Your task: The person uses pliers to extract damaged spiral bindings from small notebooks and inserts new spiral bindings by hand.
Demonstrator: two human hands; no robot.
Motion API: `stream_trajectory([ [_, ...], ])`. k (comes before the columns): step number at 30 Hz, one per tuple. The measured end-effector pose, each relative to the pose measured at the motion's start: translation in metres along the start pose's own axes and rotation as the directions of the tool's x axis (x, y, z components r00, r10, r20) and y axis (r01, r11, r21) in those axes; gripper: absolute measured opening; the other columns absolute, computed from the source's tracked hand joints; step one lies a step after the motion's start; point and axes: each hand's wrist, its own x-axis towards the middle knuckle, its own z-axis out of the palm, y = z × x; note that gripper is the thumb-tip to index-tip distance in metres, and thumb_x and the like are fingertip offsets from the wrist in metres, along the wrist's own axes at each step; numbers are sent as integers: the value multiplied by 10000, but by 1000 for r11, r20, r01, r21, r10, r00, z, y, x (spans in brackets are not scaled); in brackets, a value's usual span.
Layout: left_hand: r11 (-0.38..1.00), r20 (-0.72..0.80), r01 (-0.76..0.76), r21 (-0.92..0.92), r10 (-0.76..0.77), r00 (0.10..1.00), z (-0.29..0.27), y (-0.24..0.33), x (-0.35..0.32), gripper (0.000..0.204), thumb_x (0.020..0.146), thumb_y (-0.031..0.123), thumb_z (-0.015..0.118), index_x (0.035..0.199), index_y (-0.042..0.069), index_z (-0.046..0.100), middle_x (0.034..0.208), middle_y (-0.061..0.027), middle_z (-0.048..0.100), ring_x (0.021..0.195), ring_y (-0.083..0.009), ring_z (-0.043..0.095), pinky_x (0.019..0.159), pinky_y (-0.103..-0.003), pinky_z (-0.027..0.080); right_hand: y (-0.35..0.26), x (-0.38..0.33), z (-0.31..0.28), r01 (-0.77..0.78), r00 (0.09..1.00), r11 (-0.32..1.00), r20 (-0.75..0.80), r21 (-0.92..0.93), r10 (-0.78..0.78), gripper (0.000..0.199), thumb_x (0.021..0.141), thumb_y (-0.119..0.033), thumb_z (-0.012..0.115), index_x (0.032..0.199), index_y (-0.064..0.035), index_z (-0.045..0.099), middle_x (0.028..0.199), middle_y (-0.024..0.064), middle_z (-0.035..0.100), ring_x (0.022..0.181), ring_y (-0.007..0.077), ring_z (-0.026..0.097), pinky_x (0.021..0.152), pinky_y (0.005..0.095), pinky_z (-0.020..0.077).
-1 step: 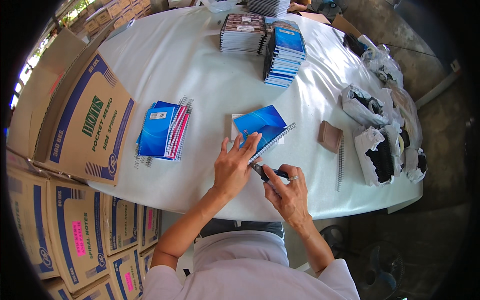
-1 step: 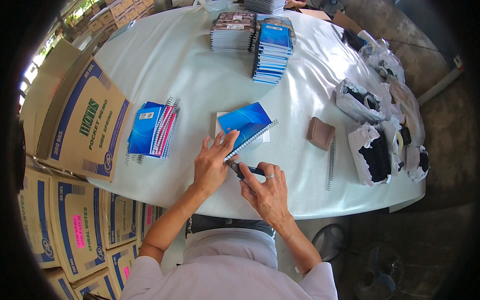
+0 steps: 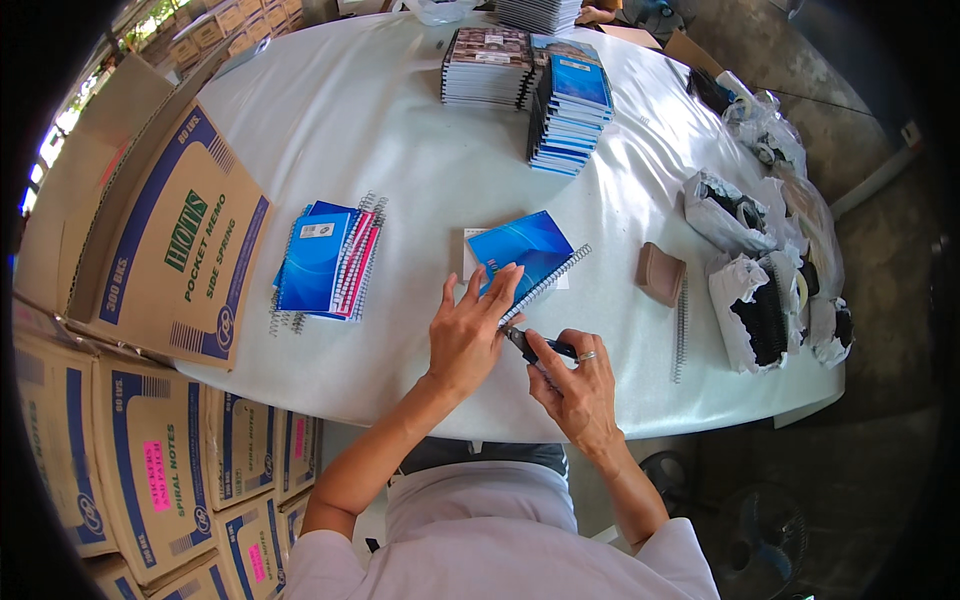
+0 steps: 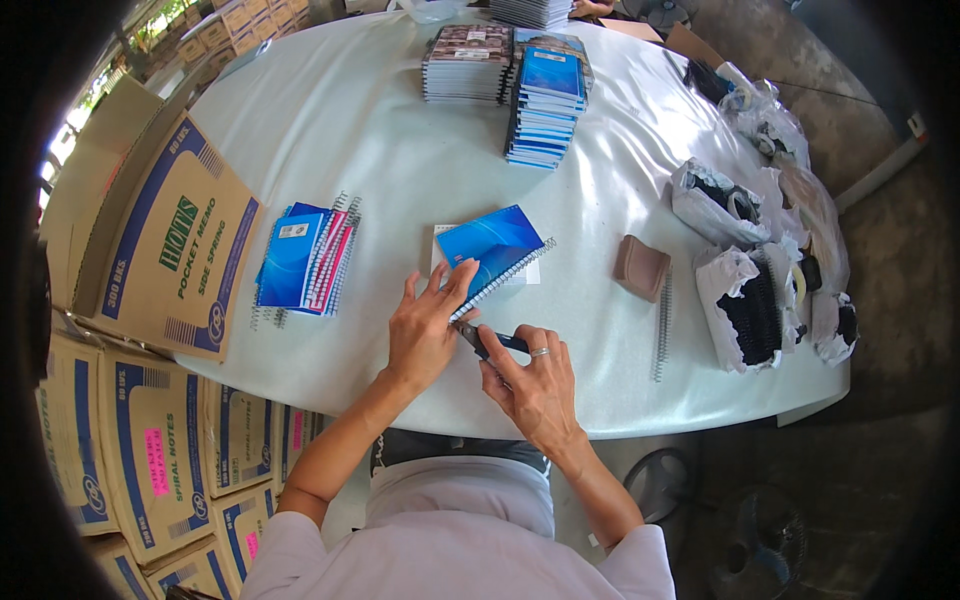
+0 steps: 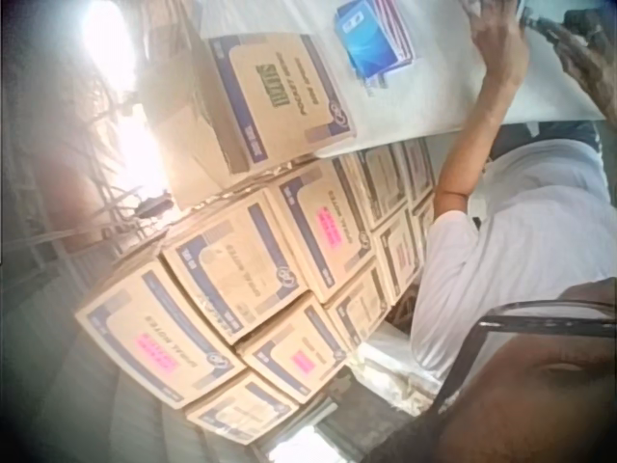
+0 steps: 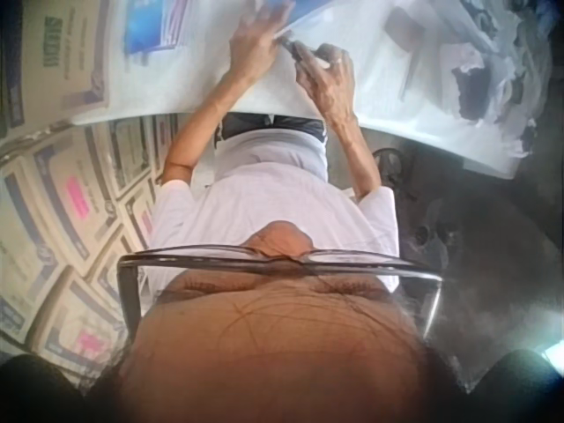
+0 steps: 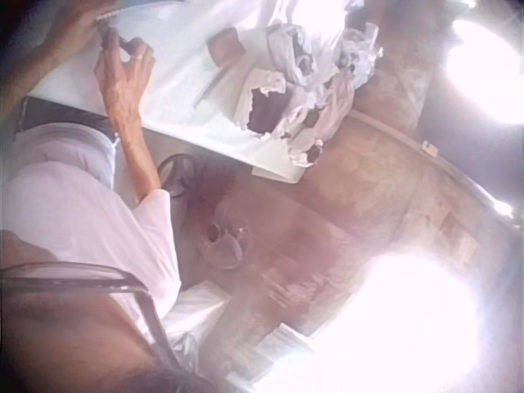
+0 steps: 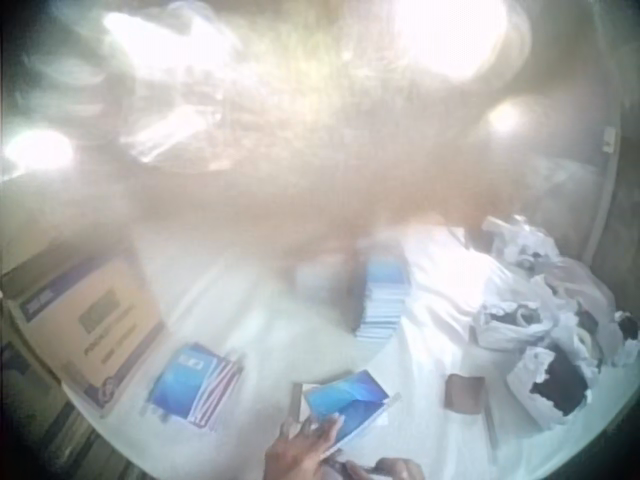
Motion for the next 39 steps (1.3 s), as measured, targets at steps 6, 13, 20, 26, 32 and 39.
stream_trajectory([
  [6,990,-115,-38,134,53,992,-6,-1,1,643,820,149,735,1415,121,493,1316,-49,627,1245,-316,562,1032,-544,379,4,27,-28,-651,736,523,627,550,256,324,934,-116,602,1252,-59,630,929,108,582,800,162,574,685,307,494],
  [13,938,-186,-14,345,83,979,-95,-35,16,615,801,160,723,1390,152,545,1393,-16,574,1306,-343,503,1080,-570,336,32,32,-43,-376,911,821,334,429,242,266,947,-60,569,1197,-22,652,899,137,601,777,229,584,715,323,513],
  [20,919,345,221,327,-333,877,-173,-120,-13,872,681,244,810,1469,227,439,1570,-12,341,1472,-347,221,1155,-576,223,86,32,-28,61,964,985,266,-164,-15,463,787,-85,763,1232,-155,657,1361,126,512,1257,334,482,1021,431,428],
  [26,967,74,27,253,-47,996,-141,-77,4,728,722,207,788,1405,241,537,1569,-12,350,1476,-401,176,1147,-640,154,43,123,49,318,827,946,506,-60,-246,670,683,-104,851,1283,-299,623,1496,81,408,1331,314,427,1124,459,379],
  [32,984,86,-14,177,-1,996,-123,-61,-22,473,810,104,732,1267,211,668,1525,-53,420,1466,-417,196,1138,-642,156,45,157,68,327,710,945,660,-2,-244,581,697,-119,843,1220,-300,667,1470,72,445,1318,292,445,1103,444,408],
  [39,987,81,-4,158,-9,997,-117,-69,-36,388,829,44,691,1200,154,710,1491,-79,464,1461,-430,206,1129,-644,160,47,157,68,300,731,953,630,47,-261,498,692,-129,847,1151,-276,720,1418,93,517,1287,284,482,1104,431,412],
])
